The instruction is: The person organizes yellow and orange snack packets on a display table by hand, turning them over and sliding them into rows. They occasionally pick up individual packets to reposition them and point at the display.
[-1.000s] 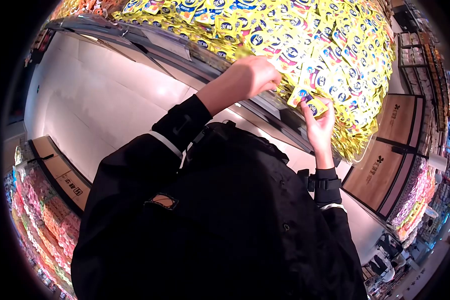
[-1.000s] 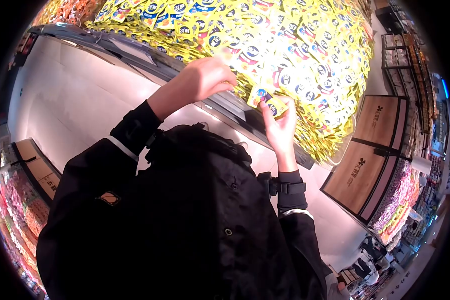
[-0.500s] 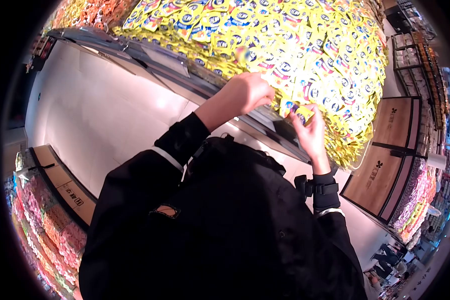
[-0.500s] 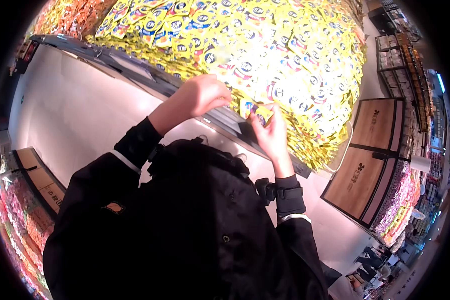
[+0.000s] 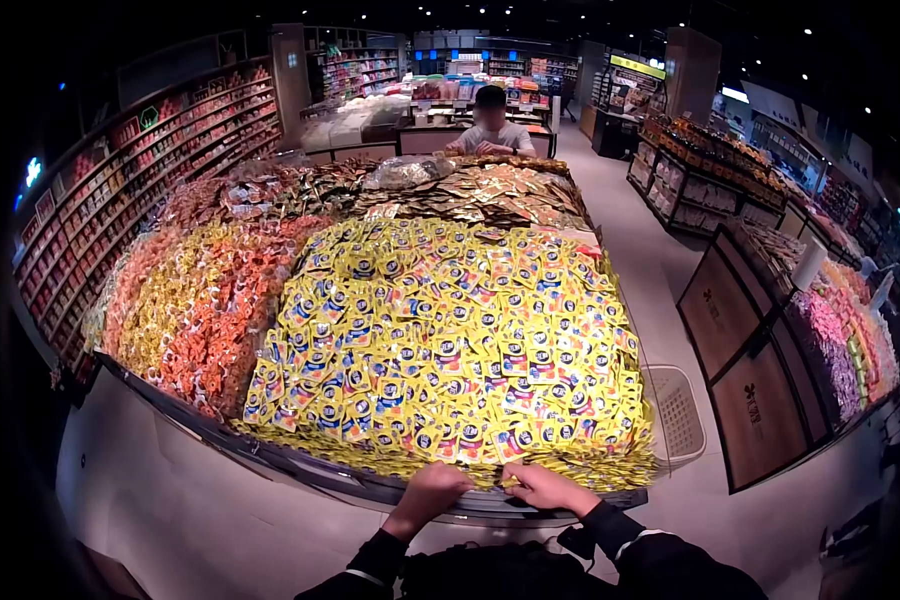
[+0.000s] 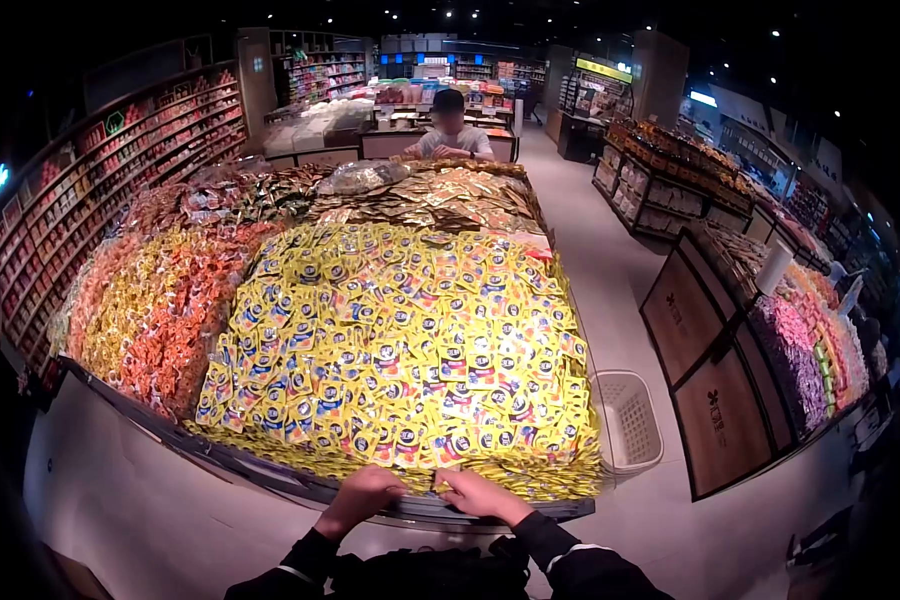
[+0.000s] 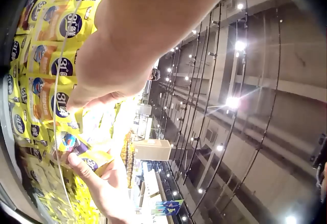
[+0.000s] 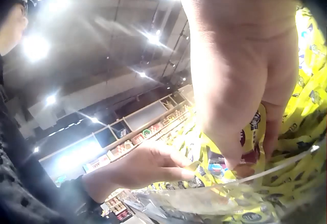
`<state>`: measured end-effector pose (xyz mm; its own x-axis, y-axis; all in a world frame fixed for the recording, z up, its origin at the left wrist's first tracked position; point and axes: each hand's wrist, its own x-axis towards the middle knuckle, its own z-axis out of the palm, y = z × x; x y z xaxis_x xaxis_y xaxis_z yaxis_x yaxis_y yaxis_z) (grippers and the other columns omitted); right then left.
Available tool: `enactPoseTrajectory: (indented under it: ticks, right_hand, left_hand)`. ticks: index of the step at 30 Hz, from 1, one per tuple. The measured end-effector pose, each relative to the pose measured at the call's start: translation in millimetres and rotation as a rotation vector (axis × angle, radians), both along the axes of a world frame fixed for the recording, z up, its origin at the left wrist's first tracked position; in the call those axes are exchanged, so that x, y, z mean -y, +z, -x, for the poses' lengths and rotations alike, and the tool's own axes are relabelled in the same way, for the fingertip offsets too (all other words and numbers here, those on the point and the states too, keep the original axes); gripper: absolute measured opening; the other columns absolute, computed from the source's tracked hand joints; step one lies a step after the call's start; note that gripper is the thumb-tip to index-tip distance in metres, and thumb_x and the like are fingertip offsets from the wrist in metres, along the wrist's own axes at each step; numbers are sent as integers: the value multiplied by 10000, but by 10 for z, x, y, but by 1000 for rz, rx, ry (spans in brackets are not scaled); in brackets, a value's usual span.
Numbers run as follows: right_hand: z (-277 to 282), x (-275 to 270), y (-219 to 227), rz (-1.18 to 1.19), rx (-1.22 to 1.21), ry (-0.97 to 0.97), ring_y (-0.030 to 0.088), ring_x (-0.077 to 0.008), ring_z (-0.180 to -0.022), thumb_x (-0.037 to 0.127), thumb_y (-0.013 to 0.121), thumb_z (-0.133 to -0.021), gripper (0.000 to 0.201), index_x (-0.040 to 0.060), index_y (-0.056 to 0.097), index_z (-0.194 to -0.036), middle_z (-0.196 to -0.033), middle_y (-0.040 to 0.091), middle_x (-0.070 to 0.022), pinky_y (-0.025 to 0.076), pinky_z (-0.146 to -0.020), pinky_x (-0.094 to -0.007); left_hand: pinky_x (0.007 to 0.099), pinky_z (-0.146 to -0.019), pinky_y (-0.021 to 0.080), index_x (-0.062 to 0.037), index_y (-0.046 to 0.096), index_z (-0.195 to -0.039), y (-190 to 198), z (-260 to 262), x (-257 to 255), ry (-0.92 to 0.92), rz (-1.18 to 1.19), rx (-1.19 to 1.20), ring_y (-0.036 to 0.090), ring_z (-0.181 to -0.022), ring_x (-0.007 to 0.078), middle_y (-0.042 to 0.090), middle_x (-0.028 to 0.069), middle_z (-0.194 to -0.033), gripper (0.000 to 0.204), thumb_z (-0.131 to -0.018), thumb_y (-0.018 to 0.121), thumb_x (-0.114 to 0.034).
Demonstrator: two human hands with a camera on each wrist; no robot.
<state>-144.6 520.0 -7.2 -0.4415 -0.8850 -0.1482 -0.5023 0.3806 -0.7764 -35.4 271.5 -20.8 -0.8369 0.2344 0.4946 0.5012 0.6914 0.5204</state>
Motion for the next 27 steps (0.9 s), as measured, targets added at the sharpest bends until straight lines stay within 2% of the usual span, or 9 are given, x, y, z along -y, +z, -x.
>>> enactPoseTrajectory:
  ticks: [1,6,9,15,19,21,22,24,27]
  right_hand:
    - [-20,-12,5,33,-22,-24,574,-260,-665,155,645,-963,209,62,559,-1129,-833,636,-137,435,-620,-374]
    - [-3,-119,-125,84,107,-102,562,-176,-702,158,655,-967,220,61,585,-1152,-969,658,-61,443,-646,-343]
    - [-9,-83,-101,181,92,-64,604,-205,-746,145,654,-959,231,62,590,-1164,-948,663,-85,462,-670,-358]
    - [-54,150,-87,-47,-199,47,643,-430,-874,160,593,-949,264,77,525,-1190,-883,667,-198,486,-733,-511]
    - [-210,285,40,-142,-205,-33,640,-459,-853,157,556,-952,264,43,454,-1167,-859,657,-251,479,-727,-535]
    - [-251,286,72,-141,-168,-73,637,-469,-845,171,549,-949,275,29,434,-1154,-844,651,-268,477,-727,-542]
    - [-285,266,57,-149,-156,-76,637,-469,-845,171,549,-949,275,29,434,-1154,-844,651,-268,477,-727,-542]
    - [-276,274,106,-74,-134,-100,635,-470,-842,184,553,-940,293,27,439,-1159,-826,647,-271,473,-730,-550]
    - [-282,250,163,-116,-118,-110,640,-454,-840,195,572,-922,265,13,507,-1104,-839,660,-249,477,-736,-539]
  left_hand:
    - [373,-732,533,-108,739,-831,55,-28,35,22,29,25,682,-799,243,725,32,-837,97,-850,709,-198]
    - [377,-725,532,-111,746,-840,19,-19,14,90,85,-16,674,-779,256,712,35,-810,125,-854,711,-230]
    - [379,-720,526,-119,746,-837,22,-3,24,73,129,18,659,-769,263,697,27,-791,127,-824,748,-246]
    - [376,-771,504,-111,727,-826,197,51,-119,26,119,-21,633,-842,251,680,23,-848,198,-712,852,-214]
    - [359,-760,495,-118,716,-820,166,82,-158,30,133,-7,623,-826,244,671,7,-832,154,-737,819,-197]
    - [364,-751,486,-137,708,-820,151,94,-168,28,326,29,609,-806,247,663,2,-815,105,-780,774,-208]
    - [377,-751,477,-144,688,-807,108,110,-171,9,290,14,598,-795,251,652,9,-797,88,-813,735,-218]
    - [369,-693,480,-110,575,-670,132,144,-238,-5,153,-66,579,-715,249,578,14,-689,172,-767,710,-158]
    - [378,-723,482,-110,596,-696,165,124,-237,-6,166,37,595,-753,256,586,16,-699,196,-788,738,-208]
